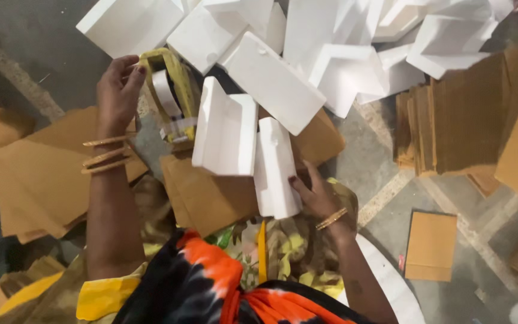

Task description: The person sits on the floor and assembles small cardboard boxes by inserting white foam inserts into the box base and folding the flaps closed. The person uses a tape dispenser to seal the boxes.

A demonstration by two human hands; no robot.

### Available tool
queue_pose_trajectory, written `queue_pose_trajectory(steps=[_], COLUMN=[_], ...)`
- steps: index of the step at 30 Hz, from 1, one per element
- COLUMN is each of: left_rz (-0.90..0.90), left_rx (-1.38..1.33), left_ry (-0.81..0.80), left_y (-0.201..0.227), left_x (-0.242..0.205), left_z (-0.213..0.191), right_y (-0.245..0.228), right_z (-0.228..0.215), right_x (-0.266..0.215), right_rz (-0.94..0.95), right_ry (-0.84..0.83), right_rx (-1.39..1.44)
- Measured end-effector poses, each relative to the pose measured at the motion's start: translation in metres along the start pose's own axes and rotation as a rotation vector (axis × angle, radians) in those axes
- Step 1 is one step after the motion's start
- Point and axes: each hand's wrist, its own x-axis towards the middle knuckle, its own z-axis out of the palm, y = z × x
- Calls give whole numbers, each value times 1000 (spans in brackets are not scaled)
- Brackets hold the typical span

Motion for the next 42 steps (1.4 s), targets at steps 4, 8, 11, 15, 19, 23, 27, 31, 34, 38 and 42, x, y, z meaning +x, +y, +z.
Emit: queue_pose_trajectory(steps=[4,8,11,15,19,23,27,31,34,38,42], left_rz=[92,-166,398,170,302,445,198,67,-26,-162,10], left_rx=[266,512,790,624,716,596,356,282,285,346,374], left_ry=[61,-109,177,24,79,170,145,73,-22,-128,36], left_y=[52,79,86,82,67,45,31,36,52,64,63], left_x=[-68,-129,-147,-161,-179,-200,-208,-207,-208,-214,-217], left_z=[23,56,69,83,84,83,89,88,74,40,12], right_y=[1,-2,-30,-93,-141,-143,-133,-124,-127,-146,-188], right_z=[11,20,23,26,39,39,44,66,56,10,-39], right_x=[-1,-1,-23,-63,-78,-89,-84,-75,-71,-65,-44], right_rz=[73,-101,-319,-270,-66,-34,-219,-228,-130,-162,-146], right_ry=[17,-1,145,216,135,246,316,271,246,282,379], right_rx=[-96,286,211,-122,-433,-421,-685,-788,-814,-820,-815])
